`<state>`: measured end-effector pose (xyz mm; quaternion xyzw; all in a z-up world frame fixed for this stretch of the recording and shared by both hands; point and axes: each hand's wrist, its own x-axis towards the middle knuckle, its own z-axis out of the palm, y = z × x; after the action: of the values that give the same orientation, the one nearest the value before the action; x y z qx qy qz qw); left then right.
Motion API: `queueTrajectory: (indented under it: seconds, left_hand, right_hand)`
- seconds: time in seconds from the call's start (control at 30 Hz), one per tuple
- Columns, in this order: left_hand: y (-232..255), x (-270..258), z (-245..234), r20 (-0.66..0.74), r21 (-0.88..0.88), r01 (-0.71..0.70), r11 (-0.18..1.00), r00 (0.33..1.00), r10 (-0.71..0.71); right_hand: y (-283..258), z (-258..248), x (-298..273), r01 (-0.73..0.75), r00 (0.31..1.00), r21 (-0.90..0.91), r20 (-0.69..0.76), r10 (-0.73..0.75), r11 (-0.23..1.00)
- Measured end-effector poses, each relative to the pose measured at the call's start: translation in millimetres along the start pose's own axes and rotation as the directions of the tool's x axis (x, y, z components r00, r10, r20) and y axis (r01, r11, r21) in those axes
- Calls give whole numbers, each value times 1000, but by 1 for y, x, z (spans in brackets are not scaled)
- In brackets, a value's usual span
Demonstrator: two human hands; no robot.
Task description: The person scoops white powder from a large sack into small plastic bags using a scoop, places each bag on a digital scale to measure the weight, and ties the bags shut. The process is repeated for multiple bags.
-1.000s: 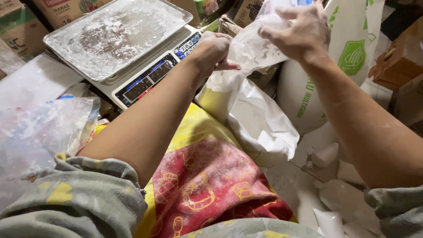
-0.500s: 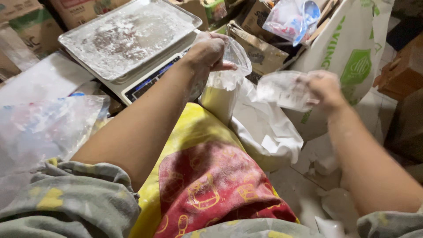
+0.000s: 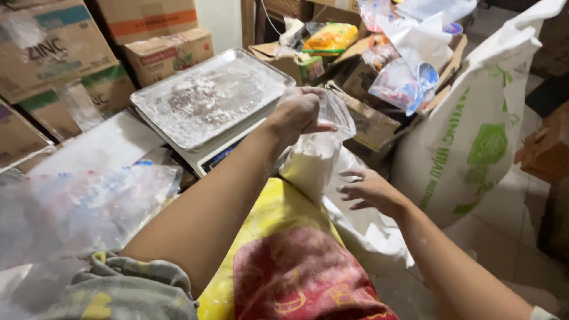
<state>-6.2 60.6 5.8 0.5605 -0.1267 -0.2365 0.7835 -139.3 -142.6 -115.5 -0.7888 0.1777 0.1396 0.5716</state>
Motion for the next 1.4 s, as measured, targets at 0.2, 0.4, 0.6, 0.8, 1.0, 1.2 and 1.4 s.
queueTrajectory:
  seconds: [0.2, 0.4, 0.6, 0.8, 1.0, 1.2, 1.4]
  left_hand:
    - [59, -9, -4, 75, -44, -19, 999, 997, 23]
    - [129, -5, -21, 37, -24, -133, 991, 990, 134]
    - [189, 9, -55, -149, 0, -214, 977, 966, 212]
    - [202, 28, -103, -277, 38, -304, 952, 912, 302]
    - [180, 38, -163, -356, 5, -319, 948, 885, 300]
    - [155, 34, -204, -419, -133, -304, 943, 880, 225]
    - [141, 46, -216, -396, 75, -267, 961, 876, 275]
  right_hand:
    - [-88, 55, -32, -5, 999, -65, 46, 8, 998]
    - [-156, 71, -12, 118, 988, 40, 96, -122, 992]
    - [-213, 89, 53, 229, 945, 248, 176, -276, 941]
    - [-248, 127, 130, 262, 919, 311, 208, -334, 914]
    - [-247, 163, 190, 151, 971, 218, 151, -186, 964]
    - [-236, 175, 214, 144, 960, 167, 216, -179, 975]
    - [-241, 152, 196, 170, 974, 98, 135, -182, 981]
